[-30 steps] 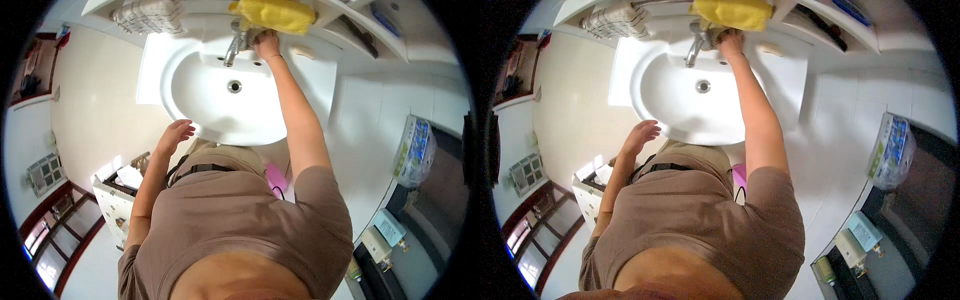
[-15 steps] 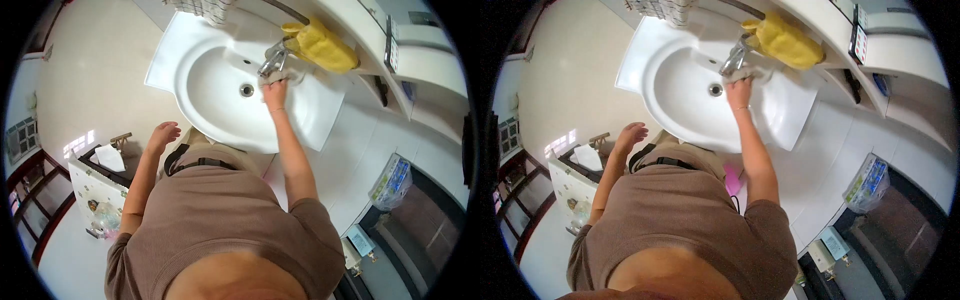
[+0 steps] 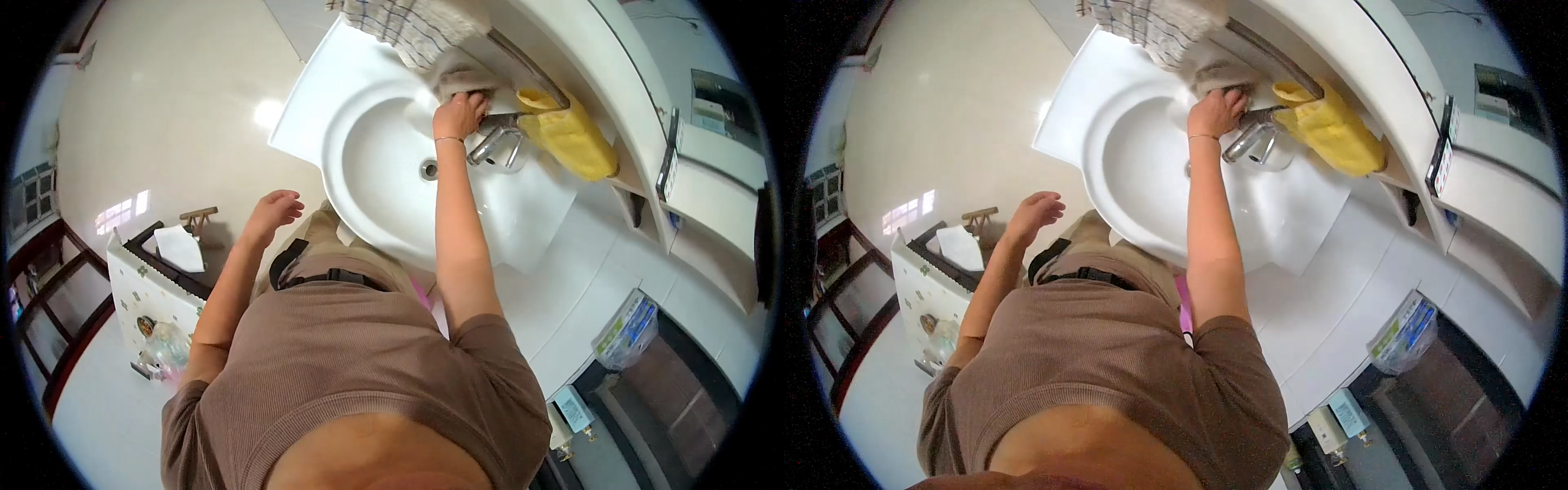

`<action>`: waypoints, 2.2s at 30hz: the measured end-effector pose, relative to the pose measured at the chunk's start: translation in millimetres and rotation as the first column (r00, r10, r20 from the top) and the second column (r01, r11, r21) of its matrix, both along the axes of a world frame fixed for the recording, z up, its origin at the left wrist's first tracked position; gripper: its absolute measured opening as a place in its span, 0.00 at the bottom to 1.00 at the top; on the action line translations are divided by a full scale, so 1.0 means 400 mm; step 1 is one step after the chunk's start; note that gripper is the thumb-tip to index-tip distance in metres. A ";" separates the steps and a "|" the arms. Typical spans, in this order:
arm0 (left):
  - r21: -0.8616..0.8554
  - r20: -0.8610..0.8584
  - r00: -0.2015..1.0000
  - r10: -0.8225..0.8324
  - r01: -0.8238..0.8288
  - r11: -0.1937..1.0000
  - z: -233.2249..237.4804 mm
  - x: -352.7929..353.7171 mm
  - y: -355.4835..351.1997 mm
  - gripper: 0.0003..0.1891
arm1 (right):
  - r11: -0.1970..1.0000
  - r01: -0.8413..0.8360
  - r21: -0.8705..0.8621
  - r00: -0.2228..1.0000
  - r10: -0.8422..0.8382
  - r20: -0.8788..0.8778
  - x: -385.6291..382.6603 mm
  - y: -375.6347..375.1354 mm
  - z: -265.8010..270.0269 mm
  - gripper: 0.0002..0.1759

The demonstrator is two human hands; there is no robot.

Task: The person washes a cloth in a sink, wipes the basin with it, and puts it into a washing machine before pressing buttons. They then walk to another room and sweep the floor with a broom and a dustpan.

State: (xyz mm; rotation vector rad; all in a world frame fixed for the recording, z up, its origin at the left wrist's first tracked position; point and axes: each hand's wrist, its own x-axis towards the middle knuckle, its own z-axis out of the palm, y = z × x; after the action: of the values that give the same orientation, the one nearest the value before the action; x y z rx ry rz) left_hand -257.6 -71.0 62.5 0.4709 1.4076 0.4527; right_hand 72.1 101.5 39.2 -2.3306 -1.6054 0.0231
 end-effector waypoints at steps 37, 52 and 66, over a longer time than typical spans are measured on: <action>-0.011 0.057 0.971 0.231 -0.231 0.973 -0.011 -0.108 -0.048 0.15 | 0.662 -0.577 -0.479 0.751 0.198 -0.630 -0.213 -0.207 0.048 0.09; -0.008 -0.057 0.987 0.150 -0.151 0.989 0.007 -0.080 -0.036 0.16 | 0.789 -0.563 0.245 0.710 0.614 -0.344 -0.309 -0.158 -0.143 0.25; 0.006 -0.028 0.999 -0.037 0.037 0.999 0.000 0.106 0.024 0.14 | 0.541 -0.733 -0.413 0.623 0.290 -0.726 0.152 -0.606 -0.076 0.08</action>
State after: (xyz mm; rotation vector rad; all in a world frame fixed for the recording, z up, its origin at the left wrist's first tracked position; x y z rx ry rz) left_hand -215.3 -61.3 62.3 0.5093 1.4227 0.4221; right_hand 132.9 -140.9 8.8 -1.7304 -2.0890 1.5920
